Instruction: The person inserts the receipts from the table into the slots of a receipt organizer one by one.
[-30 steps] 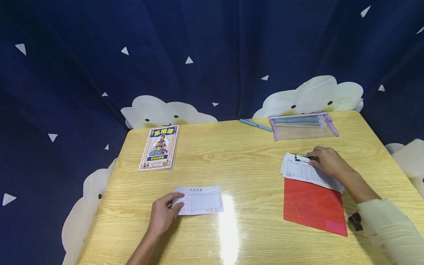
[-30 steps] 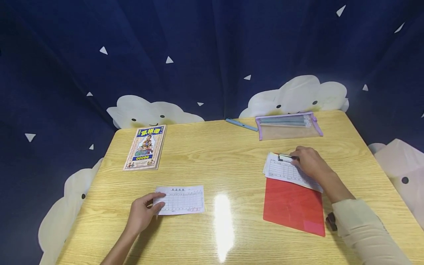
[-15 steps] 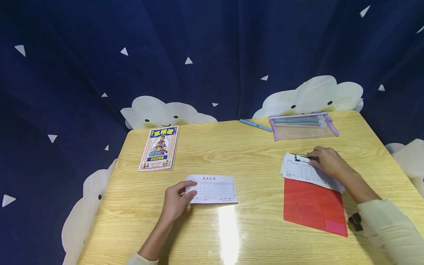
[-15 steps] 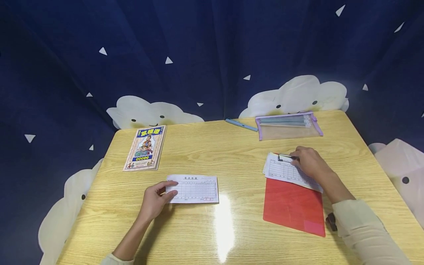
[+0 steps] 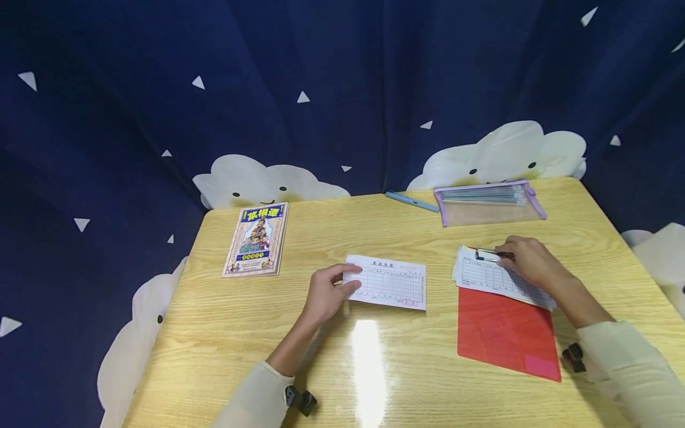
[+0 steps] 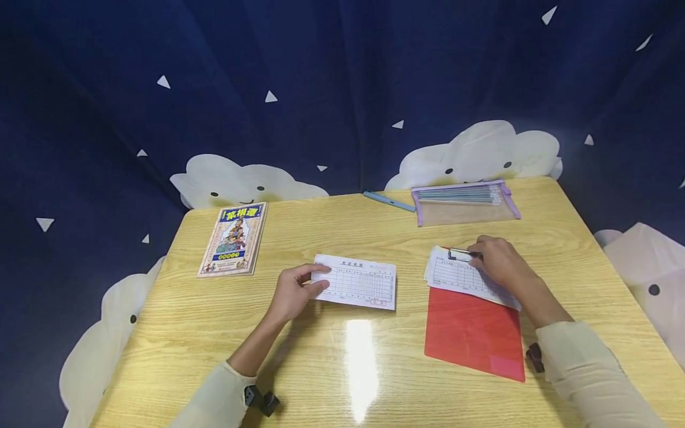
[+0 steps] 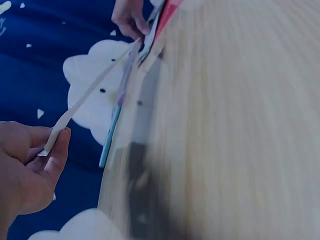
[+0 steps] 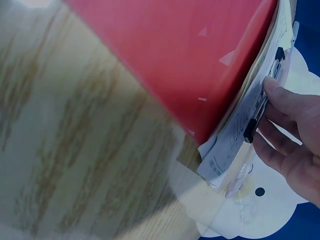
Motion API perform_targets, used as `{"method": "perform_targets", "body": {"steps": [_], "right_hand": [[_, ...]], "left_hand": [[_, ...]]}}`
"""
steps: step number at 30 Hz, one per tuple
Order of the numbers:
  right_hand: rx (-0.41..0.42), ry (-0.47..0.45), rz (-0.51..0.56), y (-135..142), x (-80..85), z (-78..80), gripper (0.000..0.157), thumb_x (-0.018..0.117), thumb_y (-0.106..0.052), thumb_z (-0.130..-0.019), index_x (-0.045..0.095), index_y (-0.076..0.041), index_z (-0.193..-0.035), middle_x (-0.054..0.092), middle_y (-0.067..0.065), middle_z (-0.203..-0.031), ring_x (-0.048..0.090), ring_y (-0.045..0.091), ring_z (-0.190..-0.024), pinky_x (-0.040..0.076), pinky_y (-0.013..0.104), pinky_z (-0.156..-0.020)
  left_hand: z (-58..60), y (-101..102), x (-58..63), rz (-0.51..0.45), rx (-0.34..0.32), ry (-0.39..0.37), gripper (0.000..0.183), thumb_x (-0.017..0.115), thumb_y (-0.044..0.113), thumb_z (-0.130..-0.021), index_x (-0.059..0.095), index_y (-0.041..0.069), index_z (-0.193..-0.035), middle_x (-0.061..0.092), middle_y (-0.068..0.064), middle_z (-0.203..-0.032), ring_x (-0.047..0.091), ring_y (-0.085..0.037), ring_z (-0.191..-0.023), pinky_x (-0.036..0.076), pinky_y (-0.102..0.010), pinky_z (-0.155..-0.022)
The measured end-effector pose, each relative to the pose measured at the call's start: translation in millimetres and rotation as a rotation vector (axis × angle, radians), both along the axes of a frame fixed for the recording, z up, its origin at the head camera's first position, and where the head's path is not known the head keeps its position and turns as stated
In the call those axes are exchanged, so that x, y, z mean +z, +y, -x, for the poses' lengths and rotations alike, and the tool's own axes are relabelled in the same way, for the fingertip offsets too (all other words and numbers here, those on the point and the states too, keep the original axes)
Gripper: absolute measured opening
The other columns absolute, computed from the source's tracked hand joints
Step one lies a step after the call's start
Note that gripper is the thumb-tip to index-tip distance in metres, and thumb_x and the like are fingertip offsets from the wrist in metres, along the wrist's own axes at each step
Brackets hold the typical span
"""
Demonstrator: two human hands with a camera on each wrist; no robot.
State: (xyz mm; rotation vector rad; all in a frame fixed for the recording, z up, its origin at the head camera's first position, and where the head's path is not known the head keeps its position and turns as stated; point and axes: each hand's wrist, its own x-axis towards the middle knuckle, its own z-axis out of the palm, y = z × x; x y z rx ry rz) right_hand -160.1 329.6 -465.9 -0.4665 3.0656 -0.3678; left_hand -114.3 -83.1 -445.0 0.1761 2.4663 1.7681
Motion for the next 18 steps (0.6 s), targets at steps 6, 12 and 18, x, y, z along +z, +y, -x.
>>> {"method": "perform_targets", "body": {"steps": [6, 12, 18], "right_hand": [[0.003, 0.013, 0.007, 1, 0.0, -0.8, 0.028, 0.07, -0.005, -0.081, 0.069, 0.004, -0.107, 0.064, 0.014, -0.087, 0.061, 0.028, -0.08, 0.05, 0.048, -0.073], [0.028, 0.051, 0.019, 3, -2.2, 0.8, 0.026, 0.071, -0.004, -0.08, 0.069, 0.005, -0.104, 0.064, 0.014, -0.086, 0.061, 0.028, -0.077, 0.049, 0.048, -0.071], [0.025, 0.043, 0.013, 1, -1.9, 0.4, 0.026, 0.071, -0.003, -0.079, 0.069, 0.005, -0.104, 0.063, 0.014, -0.086, 0.061, 0.028, -0.076, 0.049, 0.048, -0.071]], "left_hand": [[16.3, 45, 0.0, -0.005, -0.069, -0.041, 0.025, 0.071, 0.001, -0.081, 0.072, 0.009, -0.105, 0.07, -0.012, -0.107, 0.067, -0.013, -0.084, 0.055, -0.02, -0.064], [27.5, 98, -10.5, 0.097, -0.133, -0.001, 0.024, 0.072, 0.005, -0.081, 0.073, 0.013, -0.103, 0.07, -0.005, -0.107, 0.059, -0.003, -0.078, 0.049, -0.015, -0.058], [27.1, 137, -21.2, 0.147, -0.16, 0.094, 0.023, 0.07, 0.004, -0.083, 0.073, 0.011, -0.104, 0.071, -0.005, -0.109, 0.061, -0.004, -0.085, 0.049, -0.012, -0.069]]}}
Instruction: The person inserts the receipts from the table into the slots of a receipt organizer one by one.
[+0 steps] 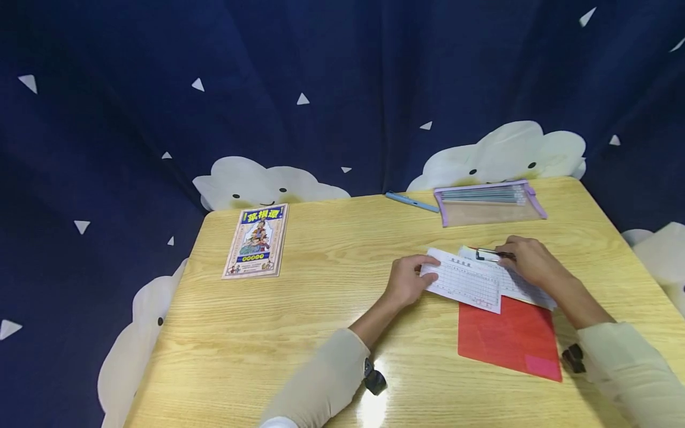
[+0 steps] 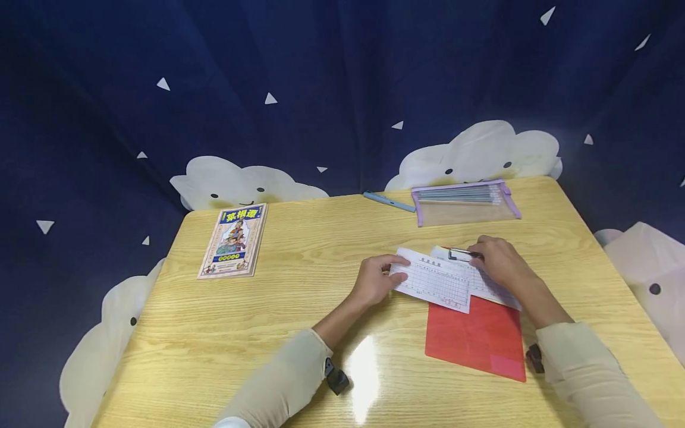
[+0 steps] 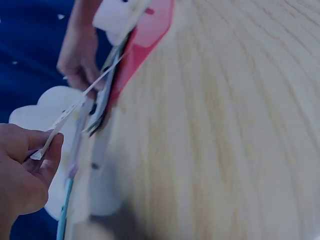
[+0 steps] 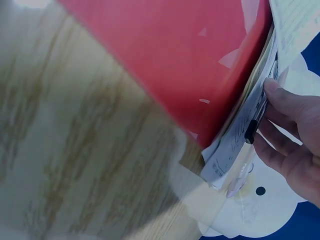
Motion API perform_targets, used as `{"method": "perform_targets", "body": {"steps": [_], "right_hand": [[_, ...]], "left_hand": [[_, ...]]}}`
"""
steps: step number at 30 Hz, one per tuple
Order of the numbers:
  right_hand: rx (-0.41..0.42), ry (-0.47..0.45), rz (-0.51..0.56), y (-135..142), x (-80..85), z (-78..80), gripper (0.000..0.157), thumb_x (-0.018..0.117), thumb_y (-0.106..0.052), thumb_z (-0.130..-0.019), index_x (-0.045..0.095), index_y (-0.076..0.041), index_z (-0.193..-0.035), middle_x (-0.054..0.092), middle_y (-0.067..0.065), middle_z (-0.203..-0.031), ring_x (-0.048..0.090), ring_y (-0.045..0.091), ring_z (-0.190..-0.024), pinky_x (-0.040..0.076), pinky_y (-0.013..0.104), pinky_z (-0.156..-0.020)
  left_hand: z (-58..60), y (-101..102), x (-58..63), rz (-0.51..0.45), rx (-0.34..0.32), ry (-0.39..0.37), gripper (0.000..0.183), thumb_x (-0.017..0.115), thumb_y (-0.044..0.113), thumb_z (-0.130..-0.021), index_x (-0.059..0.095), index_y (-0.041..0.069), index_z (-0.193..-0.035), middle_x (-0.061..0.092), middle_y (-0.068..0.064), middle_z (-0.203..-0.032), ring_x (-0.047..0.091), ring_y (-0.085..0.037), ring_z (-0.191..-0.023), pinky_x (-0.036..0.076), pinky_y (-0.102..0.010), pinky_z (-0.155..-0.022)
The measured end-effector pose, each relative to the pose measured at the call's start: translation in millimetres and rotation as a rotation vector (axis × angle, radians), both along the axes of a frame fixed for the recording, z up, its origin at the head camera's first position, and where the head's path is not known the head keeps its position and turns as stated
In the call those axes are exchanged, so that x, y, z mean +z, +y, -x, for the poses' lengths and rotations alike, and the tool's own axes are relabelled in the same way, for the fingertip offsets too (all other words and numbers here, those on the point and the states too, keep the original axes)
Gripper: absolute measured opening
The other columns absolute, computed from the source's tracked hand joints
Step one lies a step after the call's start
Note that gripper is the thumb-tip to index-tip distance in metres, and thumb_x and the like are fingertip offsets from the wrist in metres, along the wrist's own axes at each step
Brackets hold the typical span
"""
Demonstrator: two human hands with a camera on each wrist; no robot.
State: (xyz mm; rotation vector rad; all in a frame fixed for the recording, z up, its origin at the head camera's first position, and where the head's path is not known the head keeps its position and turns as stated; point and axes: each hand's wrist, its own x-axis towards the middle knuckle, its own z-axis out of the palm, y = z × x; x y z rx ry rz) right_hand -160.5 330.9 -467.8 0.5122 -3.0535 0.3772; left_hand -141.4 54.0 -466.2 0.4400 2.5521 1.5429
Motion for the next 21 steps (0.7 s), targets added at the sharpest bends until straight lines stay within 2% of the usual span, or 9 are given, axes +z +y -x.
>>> {"method": "perform_targets", "body": {"steps": [6, 8, 11, 12, 15, 18, 19, 21], "right_hand": [[0.014, 0.016, 0.001, 3, 0.0, -0.4, 0.025, 0.072, -0.004, -0.079, 0.07, 0.005, -0.102, 0.063, 0.013, -0.084, 0.061, 0.028, -0.076, 0.049, 0.048, -0.07], [0.016, 0.021, 0.007, 3, 0.0, 0.0, 0.025, 0.072, -0.004, -0.079, 0.07, 0.004, -0.102, 0.063, 0.013, -0.084, 0.061, 0.028, -0.076, 0.049, 0.048, -0.07], [0.018, 0.025, 0.011, 3, -0.2, 0.7, 0.025, 0.072, -0.003, -0.079, 0.07, 0.004, -0.102, 0.064, 0.013, -0.085, 0.062, 0.029, -0.076, 0.05, 0.049, -0.071], [0.019, 0.023, 0.011, 3, -0.2, 0.7, 0.025, 0.072, -0.003, -0.079, 0.07, 0.005, -0.102, 0.064, 0.013, -0.085, 0.062, 0.029, -0.076, 0.05, 0.049, -0.071], [0.023, 0.023, 0.013, 3, -0.6, 0.4, 0.024, 0.071, -0.003, -0.079, 0.07, 0.005, -0.102, 0.064, 0.014, -0.084, 0.062, 0.029, -0.076, 0.05, 0.049, -0.07], [0.035, 0.041, 0.017, 3, -1.2, 0.2, 0.024, 0.072, -0.003, -0.078, 0.071, 0.005, -0.1, 0.064, 0.013, -0.082, 0.062, 0.029, -0.074, 0.05, 0.049, -0.069], [0.041, 0.05, 0.019, 4, -1.4, 0.3, 0.023, 0.072, -0.003, -0.078, 0.071, 0.005, -0.1, 0.064, 0.012, -0.081, 0.062, 0.029, -0.074, 0.05, 0.049, -0.069], [0.049, 0.062, 0.022, 4, -1.6, 1.1, 0.023, 0.072, -0.003, -0.078, 0.071, 0.004, -0.099, 0.064, 0.012, -0.081, 0.063, 0.03, -0.074, 0.05, 0.049, -0.069]], "left_hand": [[-5.3, 28, -10.1, 0.085, -0.012, 0.156, 0.027, 0.059, -0.002, -0.084, 0.072, 0.01, -0.104, 0.07, -0.005, -0.111, 0.062, -0.008, -0.105, 0.046, -0.014, -0.088], [-6.9, 35, -12.9, 0.11, -0.031, 0.169, 0.029, 0.058, -0.003, -0.083, 0.072, 0.009, -0.105, 0.07, -0.005, -0.112, 0.061, -0.01, -0.111, 0.045, -0.014, -0.093], [-8.2, 44, -16.3, 0.133, -0.043, 0.192, 0.027, 0.061, -0.003, -0.082, 0.072, 0.008, -0.104, 0.071, -0.004, -0.109, 0.062, -0.011, -0.111, 0.044, -0.014, -0.095], [-8.7, 46, -17.0, 0.141, -0.034, 0.201, 0.026, 0.063, -0.003, -0.081, 0.072, 0.008, -0.103, 0.071, -0.003, -0.107, 0.062, -0.01, -0.109, 0.044, -0.013, -0.094], [-10.5, 53, -18.1, 0.141, 0.007, 0.213, 0.021, 0.069, 0.0, -0.079, 0.073, 0.008, -0.097, 0.07, -0.003, -0.092, 0.062, -0.006, -0.089, 0.043, -0.008, -0.08], [-12.9, 58, -18.2, 0.135, 0.053, 0.193, 0.016, 0.072, 0.001, -0.077, 0.073, 0.008, -0.092, 0.066, -0.003, -0.08, 0.05, -0.002, -0.071, 0.035, -0.006, -0.065], [-13.3, 59, -18.5, 0.135, 0.062, 0.184, 0.015, 0.072, 0.001, -0.077, 0.073, 0.008, -0.091, 0.064, -0.004, -0.077, 0.046, -0.002, -0.067, 0.033, -0.006, -0.062], [-14.0, 61, -18.7, 0.138, 0.08, 0.174, 0.015, 0.071, 0.001, -0.077, 0.073, 0.007, -0.091, 0.065, -0.003, -0.077, 0.048, -0.001, -0.067, 0.034, -0.006, -0.061]]}}
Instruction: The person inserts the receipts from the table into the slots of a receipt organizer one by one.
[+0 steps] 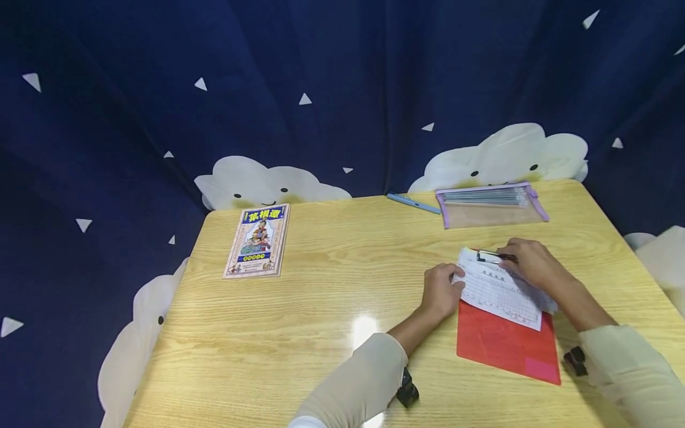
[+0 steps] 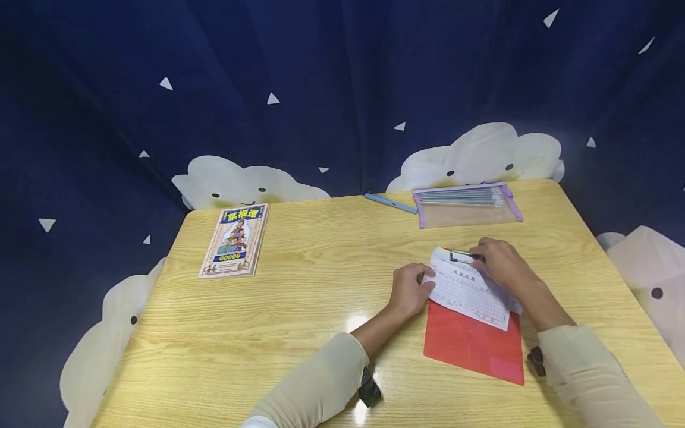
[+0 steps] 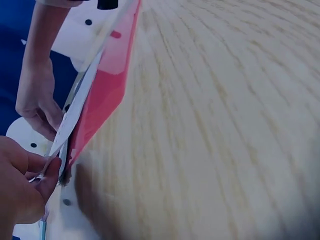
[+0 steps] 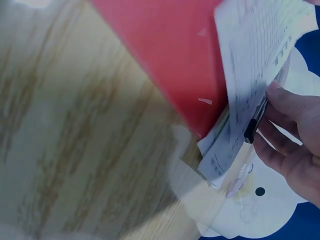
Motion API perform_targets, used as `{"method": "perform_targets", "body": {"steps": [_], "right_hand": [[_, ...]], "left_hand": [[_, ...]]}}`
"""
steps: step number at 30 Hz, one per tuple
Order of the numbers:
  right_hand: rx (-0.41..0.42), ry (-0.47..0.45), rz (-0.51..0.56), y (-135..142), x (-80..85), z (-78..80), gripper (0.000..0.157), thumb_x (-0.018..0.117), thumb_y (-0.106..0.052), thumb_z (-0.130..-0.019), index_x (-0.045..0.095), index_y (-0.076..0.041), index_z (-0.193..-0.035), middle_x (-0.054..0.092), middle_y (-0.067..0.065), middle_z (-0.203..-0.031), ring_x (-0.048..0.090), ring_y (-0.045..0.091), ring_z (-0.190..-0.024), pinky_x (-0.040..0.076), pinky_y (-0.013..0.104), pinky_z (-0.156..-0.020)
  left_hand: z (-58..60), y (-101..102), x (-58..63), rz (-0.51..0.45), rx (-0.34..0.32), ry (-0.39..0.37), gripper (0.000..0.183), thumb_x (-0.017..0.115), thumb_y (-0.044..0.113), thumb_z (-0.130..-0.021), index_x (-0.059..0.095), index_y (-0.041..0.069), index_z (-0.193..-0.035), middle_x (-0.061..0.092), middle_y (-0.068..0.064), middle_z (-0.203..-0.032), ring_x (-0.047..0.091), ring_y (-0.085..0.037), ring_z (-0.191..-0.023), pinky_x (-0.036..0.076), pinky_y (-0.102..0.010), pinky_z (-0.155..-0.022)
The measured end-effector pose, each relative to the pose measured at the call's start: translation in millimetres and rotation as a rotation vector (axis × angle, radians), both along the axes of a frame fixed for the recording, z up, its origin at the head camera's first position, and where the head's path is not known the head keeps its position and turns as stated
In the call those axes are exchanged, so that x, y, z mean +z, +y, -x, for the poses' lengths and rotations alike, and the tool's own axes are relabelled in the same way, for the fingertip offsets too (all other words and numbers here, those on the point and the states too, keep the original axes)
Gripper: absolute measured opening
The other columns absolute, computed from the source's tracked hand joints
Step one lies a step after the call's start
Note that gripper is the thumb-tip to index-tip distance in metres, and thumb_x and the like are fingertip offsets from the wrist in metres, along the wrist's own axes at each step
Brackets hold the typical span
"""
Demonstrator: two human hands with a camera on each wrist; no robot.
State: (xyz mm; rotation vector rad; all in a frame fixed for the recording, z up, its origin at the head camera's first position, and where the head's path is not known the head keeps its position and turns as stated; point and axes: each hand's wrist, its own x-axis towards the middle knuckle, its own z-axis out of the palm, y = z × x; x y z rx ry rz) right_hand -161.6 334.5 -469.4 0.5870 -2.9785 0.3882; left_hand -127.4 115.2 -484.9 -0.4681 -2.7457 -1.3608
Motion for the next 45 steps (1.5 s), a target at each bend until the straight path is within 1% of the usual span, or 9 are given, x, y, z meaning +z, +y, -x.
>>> {"method": "perform_targets", "body": {"steps": [2, 4, 6, 11, 15, 19, 26, 37, 45], "right_hand": [[0.001, 0.0, 0.002, 0, -0.2, 0.1, 0.023, 0.072, -0.002, -0.078, 0.071, 0.005, -0.099, 0.064, 0.013, -0.082, 0.063, 0.03, -0.075, 0.05, 0.049, -0.069], [-0.005, -0.014, 0.003, 0, 0.2, 0.4, 0.024, 0.071, -0.002, -0.078, 0.07, 0.005, -0.101, 0.064, 0.013, -0.082, 0.063, 0.03, -0.075, 0.05, 0.049, -0.07], [-0.017, -0.032, -0.002, -1, 0.6, 0.5, 0.025, 0.072, -0.003, -0.078, 0.07, 0.005, -0.102, 0.064, 0.013, -0.083, 0.062, 0.03, -0.076, 0.05, 0.049, -0.07], [-0.012, -0.031, -0.007, 0, 0.8, 1.1, 0.025, 0.072, -0.004, -0.078, 0.07, 0.005, -0.102, 0.063, 0.013, -0.081, 0.061, 0.029, -0.073, 0.05, 0.048, -0.068], [-0.014, -0.038, -0.016, -1, 1.2, 1.7, 0.025, 0.072, -0.005, -0.078, 0.071, 0.004, -0.102, 0.063, 0.012, -0.081, 0.062, 0.028, -0.074, 0.05, 0.048, -0.069], [-0.024, -0.053, -0.027, -2, 3.0, 2.1, 0.025, 0.072, -0.005, -0.079, 0.07, 0.004, -0.103, 0.063, 0.012, -0.082, 0.061, 0.028, -0.075, 0.05, 0.048, -0.069], [-0.013, -0.033, -0.021, -3, 3.7, 1.2, 0.023, 0.071, -0.003, -0.079, 0.071, 0.004, -0.101, 0.062, 0.01, -0.079, 0.06, 0.025, -0.071, 0.049, 0.044, -0.065], [0.048, 0.021, -0.015, 0, 2.8, 1.1, 0.02, 0.071, -0.001, -0.078, 0.072, 0.004, -0.097, 0.061, 0.009, -0.075, 0.059, 0.023, -0.067, 0.049, 0.043, -0.063], [0.055, 0.041, 0.003, 0, 0.8, 0.8, 0.02, 0.071, -0.001, -0.077, 0.072, 0.005, -0.096, 0.061, 0.009, -0.076, 0.06, 0.023, -0.068, 0.049, 0.043, -0.062]], "left_hand": [[-0.7, 1, -1.0, 0.004, 0.007, -0.003, 0.016, 0.071, 0.001, -0.077, 0.073, 0.006, -0.093, 0.068, -0.004, -0.081, 0.054, -0.003, -0.071, 0.038, -0.006, -0.063], [-1.3, 2, -1.6, 0.022, 0.01, -0.002, 0.019, 0.072, 0.001, -0.077, 0.074, 0.006, -0.095, 0.072, -0.003, -0.088, 0.062, -0.004, -0.08, 0.043, -0.006, -0.07], [-2.1, 3, -2.1, 0.047, -0.001, 0.01, 0.022, 0.072, 0.002, -0.077, 0.074, 0.006, -0.098, 0.073, -0.004, -0.095, 0.065, -0.007, -0.09, 0.046, -0.008, -0.078], [-4.4, 8, -2.4, 0.159, -0.052, 0.03, 0.029, 0.074, 0.009, -0.077, 0.072, 0.007, -0.106, 0.072, -0.003, -0.106, 0.065, -0.008, -0.102, 0.045, -0.012, -0.09], [-6.1, 12, -2.0, 0.259, -0.069, 0.019, 0.044, 0.079, 0.017, -0.073, 0.068, 0.009, -0.114, 0.069, 0.001, -0.112, 0.061, -0.006, -0.108, 0.041, -0.013, -0.096], [-5.8, 15, -2.6, 0.284, -0.064, 0.008, 0.05, 0.08, 0.014, -0.07, 0.067, 0.01, -0.118, 0.068, 0.001, -0.114, 0.06, -0.006, -0.109, 0.041, -0.012, -0.096], [-5.7, 18, -1.5, 0.277, -0.041, -0.005, 0.049, 0.078, 0.01, -0.07, 0.067, 0.011, -0.118, 0.067, 0.002, -0.114, 0.06, -0.005, -0.109, 0.043, -0.012, -0.094], [-5.2, 20, -0.7, 0.306, -0.026, -0.003, 0.049, 0.078, 0.013, -0.072, 0.065, 0.012, -0.12, 0.066, 0.003, -0.116, 0.06, -0.005, -0.11, 0.042, -0.012, -0.096], [-1.3, 25, -0.1, 0.333, 0.003, -0.013, 0.048, 0.079, 0.015, -0.074, 0.066, 0.015, -0.12, 0.066, 0.005, -0.117, 0.06, -0.004, -0.11, 0.043, -0.012, -0.094]]}}
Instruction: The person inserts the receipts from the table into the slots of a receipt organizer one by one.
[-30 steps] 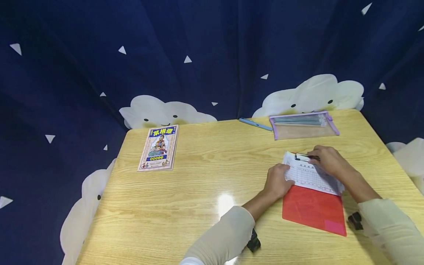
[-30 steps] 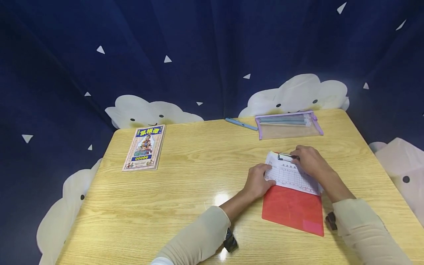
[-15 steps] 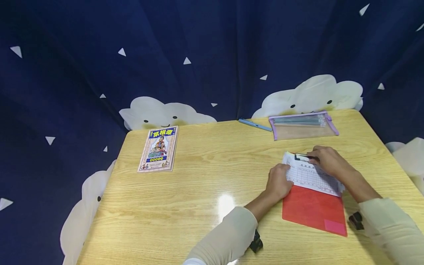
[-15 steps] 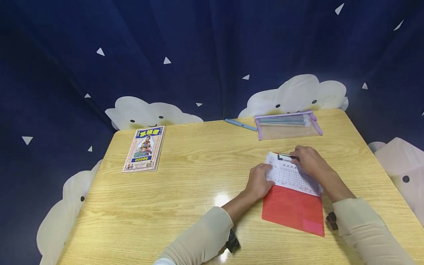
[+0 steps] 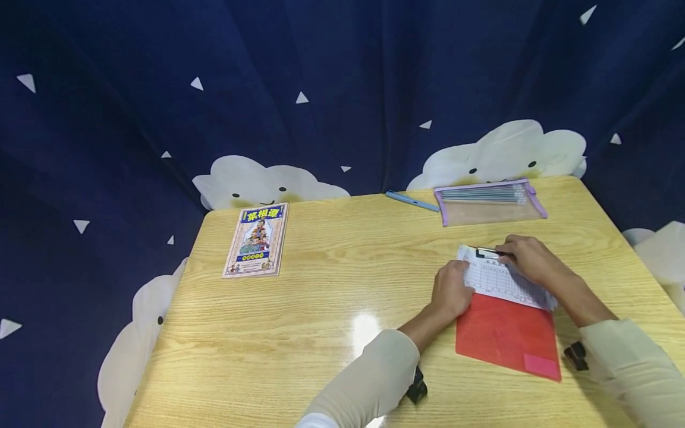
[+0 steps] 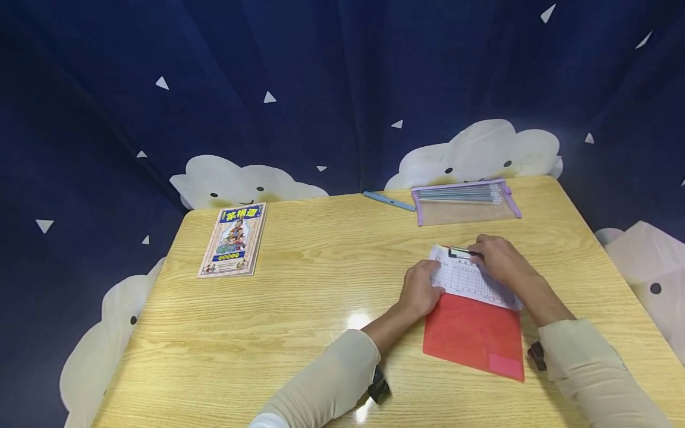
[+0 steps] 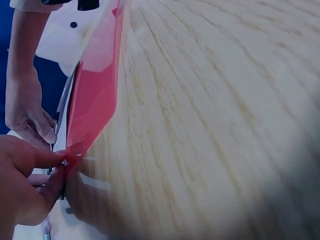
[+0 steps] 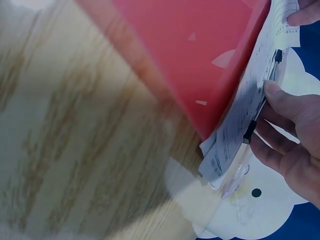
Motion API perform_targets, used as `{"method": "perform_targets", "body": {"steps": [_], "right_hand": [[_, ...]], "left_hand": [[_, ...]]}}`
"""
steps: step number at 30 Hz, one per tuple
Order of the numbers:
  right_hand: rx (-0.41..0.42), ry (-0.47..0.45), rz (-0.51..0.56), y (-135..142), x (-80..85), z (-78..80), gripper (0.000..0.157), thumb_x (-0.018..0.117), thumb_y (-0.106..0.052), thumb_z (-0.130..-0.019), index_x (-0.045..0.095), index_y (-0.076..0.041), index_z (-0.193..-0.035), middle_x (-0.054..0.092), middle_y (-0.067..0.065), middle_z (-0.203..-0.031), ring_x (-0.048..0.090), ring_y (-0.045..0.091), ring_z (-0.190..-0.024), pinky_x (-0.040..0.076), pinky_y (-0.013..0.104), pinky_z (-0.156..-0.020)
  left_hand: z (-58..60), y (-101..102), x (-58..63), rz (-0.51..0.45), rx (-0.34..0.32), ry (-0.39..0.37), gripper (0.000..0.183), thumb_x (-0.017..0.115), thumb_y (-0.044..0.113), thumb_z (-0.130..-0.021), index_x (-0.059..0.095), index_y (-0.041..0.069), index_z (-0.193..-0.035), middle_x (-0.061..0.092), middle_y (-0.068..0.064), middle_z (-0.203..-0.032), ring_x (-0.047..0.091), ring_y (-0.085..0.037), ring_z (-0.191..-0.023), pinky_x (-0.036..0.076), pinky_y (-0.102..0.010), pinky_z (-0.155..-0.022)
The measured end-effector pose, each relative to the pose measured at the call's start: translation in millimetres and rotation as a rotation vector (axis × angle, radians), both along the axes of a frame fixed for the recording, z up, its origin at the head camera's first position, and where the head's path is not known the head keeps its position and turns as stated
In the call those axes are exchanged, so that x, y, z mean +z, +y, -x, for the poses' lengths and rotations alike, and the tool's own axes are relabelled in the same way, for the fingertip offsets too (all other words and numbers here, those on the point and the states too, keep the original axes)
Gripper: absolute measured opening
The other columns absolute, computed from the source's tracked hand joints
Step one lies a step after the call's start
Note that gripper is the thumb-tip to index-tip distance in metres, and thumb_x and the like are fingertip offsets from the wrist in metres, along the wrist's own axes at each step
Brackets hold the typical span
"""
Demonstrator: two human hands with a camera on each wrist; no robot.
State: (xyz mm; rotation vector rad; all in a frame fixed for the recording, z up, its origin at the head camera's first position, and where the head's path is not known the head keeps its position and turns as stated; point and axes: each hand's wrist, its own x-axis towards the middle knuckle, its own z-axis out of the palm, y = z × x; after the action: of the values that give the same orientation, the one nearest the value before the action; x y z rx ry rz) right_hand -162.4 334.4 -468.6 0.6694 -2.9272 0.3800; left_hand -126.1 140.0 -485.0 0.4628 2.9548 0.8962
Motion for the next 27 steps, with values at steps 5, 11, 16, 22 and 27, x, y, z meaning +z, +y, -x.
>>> {"method": "perform_targets", "body": {"steps": [5, 11, 16, 22, 27], "right_hand": [[0.01, 0.024, 0.008, 0, -0.7, 0.7, 0.019, 0.072, -0.002, -0.076, 0.072, 0.005, -0.094, 0.061, 0.009, -0.075, 0.06, 0.024, -0.067, 0.049, 0.043, -0.062], [0.001, 0.012, 0.012, -1, -0.6, 0.3, 0.019, 0.072, -0.002, -0.077, 0.071, 0.006, -0.095, 0.061, 0.01, -0.076, 0.061, 0.025, -0.068, 0.049, 0.044, -0.063], [0.001, 0.01, 0.01, -1, -0.5, 0.5, 0.02, 0.072, -0.001, -0.076, 0.071, 0.005, -0.095, 0.062, 0.01, -0.077, 0.061, 0.025, -0.069, 0.049, 0.044, -0.063], [0.007, 0.0, -0.006, -1, 0.6, 1.0, 0.02, 0.072, -0.001, -0.076, 0.071, 0.005, -0.095, 0.063, 0.011, -0.079, 0.062, 0.027, -0.072, 0.05, 0.046, -0.066], [-0.022, -0.06, -0.043, -1, 2.0, 0.2, 0.023, 0.072, -0.002, -0.078, 0.07, 0.005, -0.1, 0.065, 0.014, -0.085, 0.064, 0.031, -0.079, 0.051, 0.048, -0.073]], "left_hand": [[2.2, 1, 1.3, 0.003, 0.006, 0.008, 0.049, 0.079, 0.016, -0.073, 0.065, 0.016, -0.121, 0.065, 0.006, -0.118, 0.06, -0.004, -0.11, 0.044, -0.012, -0.094], [4.9, 2, 1.7, 0.012, 0.014, -0.002, 0.049, 0.078, 0.017, -0.075, 0.064, 0.018, -0.122, 0.064, 0.008, -0.12, 0.059, -0.003, -0.111, 0.044, -0.013, -0.094], [6.8, 2, 1.8, 0.031, 0.0, -0.005, 0.05, 0.077, 0.019, -0.076, 0.063, 0.018, -0.124, 0.063, 0.008, -0.122, 0.058, -0.003, -0.113, 0.043, -0.013, -0.095], [8.2, -9, 6.0, 0.038, -0.127, -0.001, 0.051, 0.073, 0.026, -0.081, 0.059, 0.011, -0.128, 0.062, 0.001, -0.125, 0.056, -0.008, -0.118, 0.04, -0.014, -0.099], [10.9, -42, 14.1, -0.058, -0.184, -0.031, 0.046, 0.068, 0.027, -0.085, 0.061, 0.008, -0.127, 0.062, -0.006, -0.124, 0.056, -0.013, -0.117, 0.041, -0.018, -0.099]]}}
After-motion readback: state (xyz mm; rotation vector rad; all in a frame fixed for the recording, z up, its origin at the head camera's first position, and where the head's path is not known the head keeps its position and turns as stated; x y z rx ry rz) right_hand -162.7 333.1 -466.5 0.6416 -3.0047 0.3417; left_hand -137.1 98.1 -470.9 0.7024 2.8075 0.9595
